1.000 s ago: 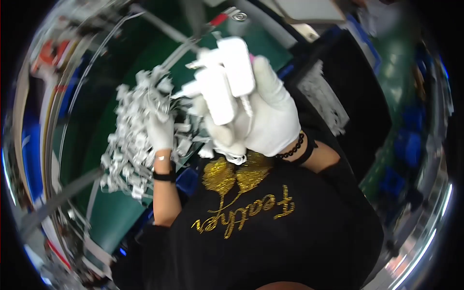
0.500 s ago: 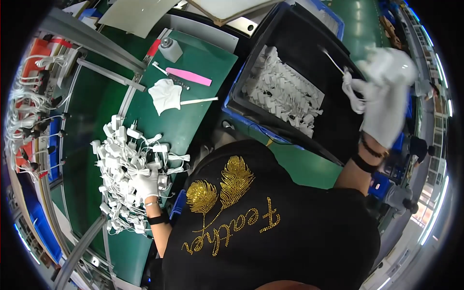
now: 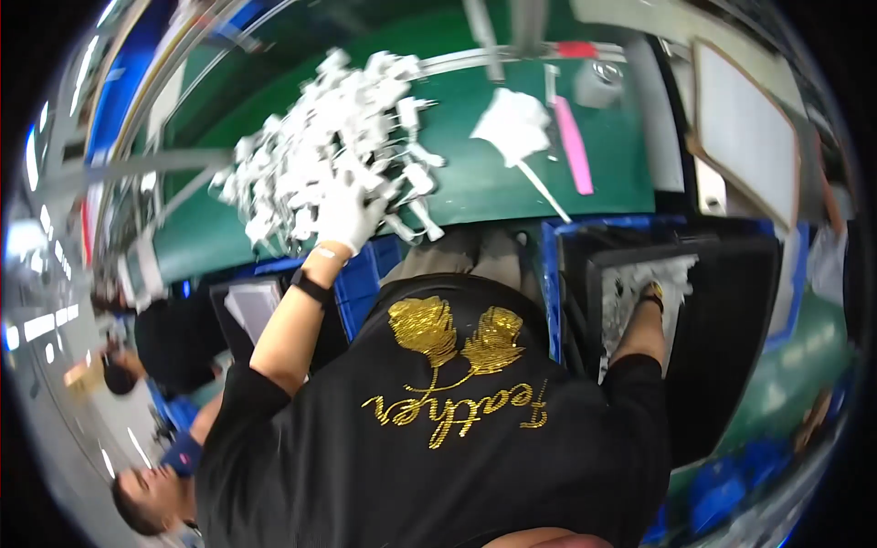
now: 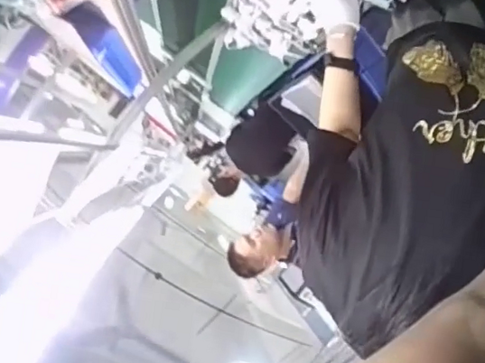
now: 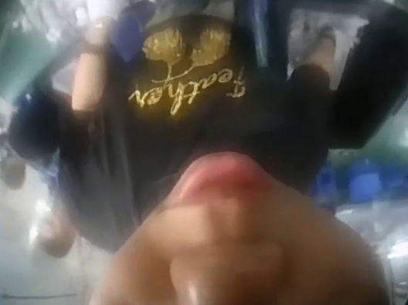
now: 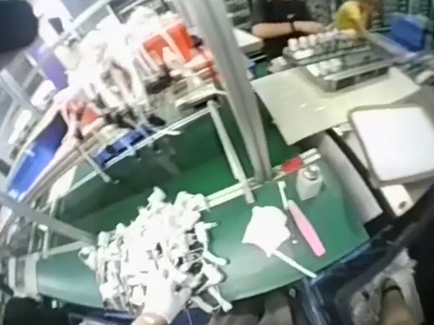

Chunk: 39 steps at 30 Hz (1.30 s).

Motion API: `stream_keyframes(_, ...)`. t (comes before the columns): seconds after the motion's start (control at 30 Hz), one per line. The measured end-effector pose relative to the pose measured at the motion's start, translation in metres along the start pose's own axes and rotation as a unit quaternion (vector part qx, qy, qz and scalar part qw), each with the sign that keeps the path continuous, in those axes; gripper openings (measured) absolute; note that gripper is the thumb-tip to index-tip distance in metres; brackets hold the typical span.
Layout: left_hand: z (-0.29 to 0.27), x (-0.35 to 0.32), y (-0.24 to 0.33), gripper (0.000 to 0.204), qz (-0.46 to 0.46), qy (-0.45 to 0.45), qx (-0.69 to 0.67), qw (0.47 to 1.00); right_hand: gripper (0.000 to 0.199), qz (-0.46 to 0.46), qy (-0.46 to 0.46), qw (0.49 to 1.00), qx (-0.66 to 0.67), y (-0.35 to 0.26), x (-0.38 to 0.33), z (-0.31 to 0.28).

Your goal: Inspecting and sorting white electronic components on an assembly line.

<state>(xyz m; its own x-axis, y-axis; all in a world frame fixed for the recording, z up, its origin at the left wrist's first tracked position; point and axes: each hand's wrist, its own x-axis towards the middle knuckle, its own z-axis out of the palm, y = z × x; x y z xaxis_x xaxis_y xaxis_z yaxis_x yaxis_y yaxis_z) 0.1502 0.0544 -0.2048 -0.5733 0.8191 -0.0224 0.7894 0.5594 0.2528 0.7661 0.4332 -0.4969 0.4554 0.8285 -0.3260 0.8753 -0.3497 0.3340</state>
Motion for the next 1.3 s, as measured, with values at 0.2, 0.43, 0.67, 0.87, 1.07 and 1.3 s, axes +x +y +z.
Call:
stream_keyframes(0.2,-0.015,-0.055,-0.026,0.021,-0.059,0.035,0.026,0.997,0.066,0.072,-0.008,0.956,0.285,-0.098,-0.082,-0.094)
stream_keyframes(0.43,-0.076,0.034,-0.063,0.029,-0.136,0.074,-0.056,0.986,0.05,-0.101,0.269,0.712,0.641,-0.067,-0.25,-0.301)
stream_keyframes(0.67,0.047,0.16,-0.075,0.035,0.045,-0.028,0.08,0.995,0.045,-0.535,-0.067,0.649,0.537,-0.229,-0.454,-0.321)
stream_keyframes(0.87,0.033,0.166,-0.031,0.035,-0.069,-0.056,-0.085,0.992,0.074,-0.624,-0.093,0.756,0.172,-0.355,-0.526,-0.225)
stream_keyframes(1.07,-0.077,0.055,-0.066,0.059,-0.214,0.12,-0.698,0.673,0.069,-0.66,-0.047,0.74,0.122,-0.409,-0.557,-0.203)
stream_keyframes(1.3,-0.117,-0.055,-0.095,0.08,-0.093,0.152,-0.747,0.64,0.06,-0.652,0.005,0.738,0.172,-0.414,-0.531,-0.187)
